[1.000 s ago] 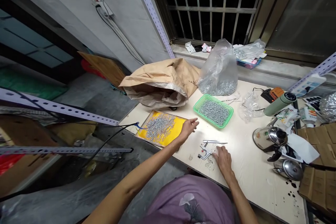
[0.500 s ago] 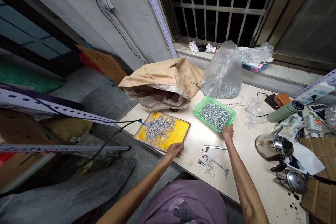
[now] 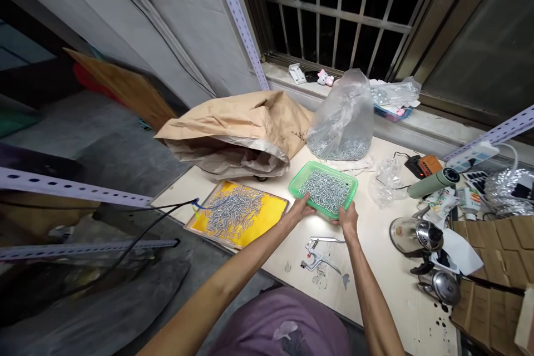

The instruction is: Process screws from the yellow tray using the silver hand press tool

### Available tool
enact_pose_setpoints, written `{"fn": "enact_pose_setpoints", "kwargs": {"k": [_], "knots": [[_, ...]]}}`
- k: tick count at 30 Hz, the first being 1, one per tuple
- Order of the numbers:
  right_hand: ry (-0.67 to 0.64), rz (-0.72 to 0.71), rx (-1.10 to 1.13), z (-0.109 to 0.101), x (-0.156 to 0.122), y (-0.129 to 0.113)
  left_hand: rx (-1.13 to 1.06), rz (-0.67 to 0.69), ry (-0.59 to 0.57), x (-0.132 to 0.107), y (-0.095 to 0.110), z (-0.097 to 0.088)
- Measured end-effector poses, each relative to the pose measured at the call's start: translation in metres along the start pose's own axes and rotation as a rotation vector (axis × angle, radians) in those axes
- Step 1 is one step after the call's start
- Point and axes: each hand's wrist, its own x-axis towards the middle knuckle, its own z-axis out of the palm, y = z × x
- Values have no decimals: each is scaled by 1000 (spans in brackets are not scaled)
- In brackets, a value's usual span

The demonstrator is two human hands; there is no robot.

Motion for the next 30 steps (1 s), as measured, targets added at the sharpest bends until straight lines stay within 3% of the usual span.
{"fn": "enact_pose_setpoints", "kwargs": {"k": [3,6,8,12,15,17,20,25,30], "knots": [[-21,103,16,-15,5,-2,110,19,40,2,-7,11],[-23,138,39,-25,15,6,399,174,59,-4,-14,0],[-5,131,62,-27,25,14,520,251,124,-11,-17,-24],[-40,103,127,-27,38,30,604,278,298,-32,-19,-96],[-42,44,75,-34,27,42,826,338,470,-47,-13,-146],[-3,-12,-10,-39,11,52,1046,357,554,-50,-6,-166],[-3,-90,-123,-43,-15,74,1268,339,538,-45,8,-175],[-55,-368,-348,-36,-54,119,1509,277,400,-29,32,-167],[-54,-596,-545,-22,-100,150,1704,321,278,-21,33,-168]]}}
